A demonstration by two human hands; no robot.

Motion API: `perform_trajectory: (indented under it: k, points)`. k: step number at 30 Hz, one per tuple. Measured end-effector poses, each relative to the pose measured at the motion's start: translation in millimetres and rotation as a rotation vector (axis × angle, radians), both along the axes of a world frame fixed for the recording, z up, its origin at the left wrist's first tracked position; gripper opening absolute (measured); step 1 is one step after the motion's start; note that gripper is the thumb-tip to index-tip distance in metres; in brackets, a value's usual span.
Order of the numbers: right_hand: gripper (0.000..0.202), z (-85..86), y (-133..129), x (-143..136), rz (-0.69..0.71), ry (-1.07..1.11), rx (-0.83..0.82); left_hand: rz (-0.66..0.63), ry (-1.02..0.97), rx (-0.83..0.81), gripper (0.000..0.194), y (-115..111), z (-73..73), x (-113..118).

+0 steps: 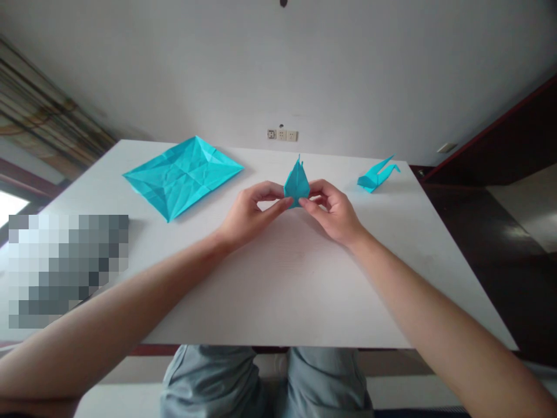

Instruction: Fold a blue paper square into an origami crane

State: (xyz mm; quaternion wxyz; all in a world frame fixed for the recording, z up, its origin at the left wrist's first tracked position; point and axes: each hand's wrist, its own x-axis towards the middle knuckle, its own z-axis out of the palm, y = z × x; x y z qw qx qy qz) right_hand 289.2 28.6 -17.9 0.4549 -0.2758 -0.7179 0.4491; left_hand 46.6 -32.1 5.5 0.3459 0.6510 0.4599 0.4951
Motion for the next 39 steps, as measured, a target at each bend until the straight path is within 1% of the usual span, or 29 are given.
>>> perform_trajectory:
  k: [2,5,8,11,14,16,19,22,27,33,36,39]
  points:
    - [0.05,1.3,-0.5,-1.0,0.009,0.017,-0.055,0.011,-0.004,-0.003,0.063,-0.3,1.1,-0.1]
    - [0.056,5.8,-2.5,-2.6,0.049,0.05,-0.128,-0.004,-0.022,-0.03,0.063,-0.7,1.6,-0.5]
    - [0.059,9.7,-4.7,-4.1,0.085,0.069,-0.182,-0.023,-0.013,-0.06,0.06,-1.6,0.8,-0.8]
    - [0.063,10.0,-5.2,-5.1,0.083,0.077,-0.207,-0.029,-0.068,-0.037,0.055,-2.0,-1.8,0.1]
    - [0.063,7.5,-4.3,-5.3,0.077,0.104,-0.195,-0.024,-0.142,0.008,0.055,-1.1,-5.1,1.5]
    - [0.061,5.8,-3.6,-5.4,0.07,0.117,-0.175,-0.014,-0.147,0.022,0.056,-0.2,-6.4,2.1]
    - [0.06,4.8,-2.9,-6.0,0.065,0.123,-0.142,-0.004,-0.133,0.03,0.051,0.1,-6.2,2.2]
    - [0.062,5.6,-2.6,-6.5,0.067,0.09,-0.121,-0.014,-0.134,0.009,0.049,-1.1,-4.6,2.3]
    - [0.062,5.0,-2.4,-5.4,0.068,0.051,-0.111,-0.068,-0.153,-0.026,0.048,-2.7,-3.2,2.3]
    - [0.065,1.0,-2.2,-4.2,0.072,0.077,-0.094,-0.041,-0.137,-0.009,0.046,-2.6,-3.4,2.7]
    - [0.059,1.2,-1.2,-2.9,0.08,0.059,-0.074,-0.043,-0.147,0.004,0.046,-2.0,-4.2,3.8]
    - [0.046,1.9,-0.2,-1.2,0.093,0.036,-0.035,-0.047,-0.151,0.022,0.043,-1.5,-5.2,4.3]
